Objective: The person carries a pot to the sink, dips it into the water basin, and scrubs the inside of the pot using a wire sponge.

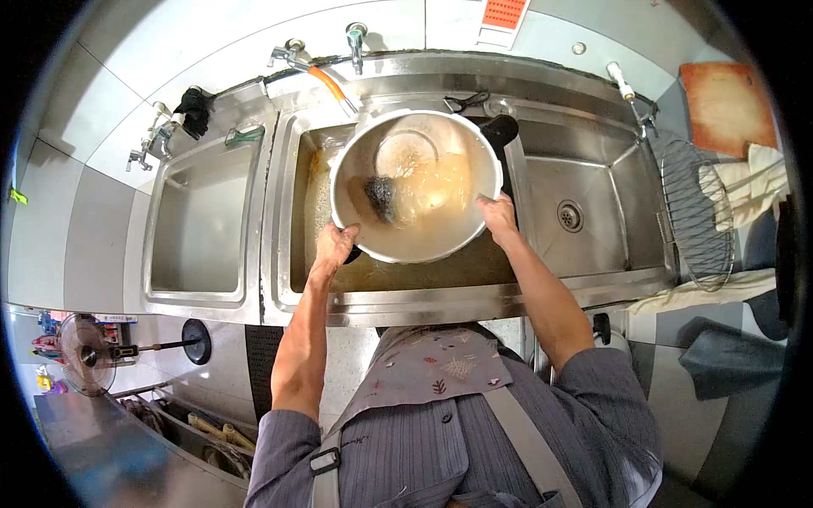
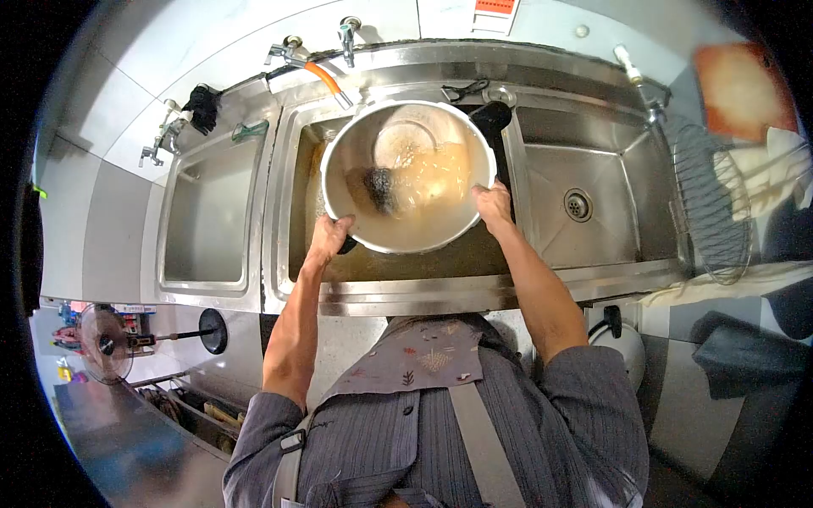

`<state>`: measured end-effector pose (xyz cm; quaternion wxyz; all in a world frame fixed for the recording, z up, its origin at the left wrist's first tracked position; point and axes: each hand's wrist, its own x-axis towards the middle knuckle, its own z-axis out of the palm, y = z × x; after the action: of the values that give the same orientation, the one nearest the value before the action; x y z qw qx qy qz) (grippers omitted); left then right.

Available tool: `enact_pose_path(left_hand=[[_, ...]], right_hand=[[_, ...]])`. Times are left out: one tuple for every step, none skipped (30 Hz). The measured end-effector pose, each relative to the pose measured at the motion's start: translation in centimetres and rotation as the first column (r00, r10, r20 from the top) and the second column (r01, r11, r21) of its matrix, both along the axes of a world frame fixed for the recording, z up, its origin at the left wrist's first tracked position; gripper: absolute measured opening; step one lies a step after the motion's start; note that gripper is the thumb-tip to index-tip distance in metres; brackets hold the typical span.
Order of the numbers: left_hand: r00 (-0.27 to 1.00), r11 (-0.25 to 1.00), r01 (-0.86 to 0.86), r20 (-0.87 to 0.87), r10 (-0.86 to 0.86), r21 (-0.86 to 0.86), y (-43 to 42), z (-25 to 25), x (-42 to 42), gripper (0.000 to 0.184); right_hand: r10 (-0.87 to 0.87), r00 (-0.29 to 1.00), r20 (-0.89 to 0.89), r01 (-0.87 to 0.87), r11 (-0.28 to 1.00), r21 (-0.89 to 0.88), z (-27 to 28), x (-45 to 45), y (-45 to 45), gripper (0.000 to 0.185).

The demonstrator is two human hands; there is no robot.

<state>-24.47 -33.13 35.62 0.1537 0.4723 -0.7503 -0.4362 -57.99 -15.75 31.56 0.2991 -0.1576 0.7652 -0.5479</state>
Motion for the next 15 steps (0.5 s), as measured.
enact_pose_path(left_hand=[[1.000,0.999,-0.028,0.014,0.027,0.016,0.2,0.3,-0.1,0.041],[0.998,0.998,-0.056,0.027,0.056,0.032,0.5,0.5,-0.1,0.041],[0.998,0.998,-0.057,0.027,0.056,0.038,0.9,0.7,-0.1,0.041],[0.997,0.997,-0.074,0.025,0.074,0.010,1.3,1.2,-0.2,0.044],[0.995,0.996,-0.092,0.023,0.092,-0.019,1.4,1.7,-0.3,0.046],[0.995,0.996,-0.093,0.024,0.093,-0.012,1.3,2.0,-0.3,0.046],[0.984,0.992,-0.113,0.131,0.119,-0.048,1.0,2.1,-0.4,0.047],[0.960,0.988,-0.131,0.236,0.148,-0.085,0.9,2.3,-0.5,0.048],[0.959,0.988,-0.137,0.238,0.151,-0.077,0.9,2.7,-0.6,0.048],[0.956,0.983,-0.161,0.234,0.177,-0.085,0.9,3.1,-0.8,0.048],[0.951,0.979,-0.184,0.235,0.201,-0.092,1.0,3.6,-0.8,0.048],[0.964,0.981,-0.170,0.189,0.186,-0.096,1.1,3.8,-0.6,0.049],[0.964,0.982,-0.169,0.194,0.183,-0.088,1.3,4.0,-0.6,0.049],[0.964,0.983,-0.154,0.205,0.172,-0.098,1.5,4.2,-0.7,0.049],[0.964,0.983,-0.143,0.211,0.165,-0.115,1.5,4.4,-0.9,0.049]], right_hand=[[0.044,0.999,-0.008,-0.044,0.999,0.009,1.3,0.2,0.5,0.035],[0.089,0.996,-0.016,-0.089,0.996,0.018,2.0,0.4,0.9,0.036],[0.089,0.996,-0.015,-0.089,0.996,0.024,1.6,0.3,1.3,0.036],[0.128,0.989,-0.068,-0.128,0.992,-0.007,1.5,0.2,1.5,0.037],[0.165,0.979,-0.122,-0.170,0.985,-0.036,1.4,0.2,1.7,0.040],[0.166,0.979,-0.120,-0.171,0.985,-0.029,1.2,0.3,1.8,0.040],[0.130,0.952,-0.278,-0.131,0.991,0.016,2.4,1.0,1.9,0.043],[0.103,0.897,-0.431,-0.087,0.995,0.055,4.1,1.8,1.8,0.046],[0.111,0.896,-0.429,-0.093,0.994,0.063,6.3,2.8,1.8,0.046],[0.113,0.646,-0.755,-0.086,0.993,0.075,9.0,3.9,1.4,0.050],[0.101,0.291,-0.952,-0.076,0.994,0.082,11.0,5.1,0.9,0.053],[0.216,0.315,-0.924,-0.203,0.967,0.156,12.1,6.2,0.2,0.058],[0.341,0.252,-0.905,-0.313,0.914,0.257,11.4,6.6,-0.8,0.061],[0.623,0.269,-0.735,-0.370,0.771,0.518,11.1,7.2,-2.6,0.064],[0.832,0.259,-0.490,-0.428,0.554,0.714,10.8,7.5,-5.0,0.068]])
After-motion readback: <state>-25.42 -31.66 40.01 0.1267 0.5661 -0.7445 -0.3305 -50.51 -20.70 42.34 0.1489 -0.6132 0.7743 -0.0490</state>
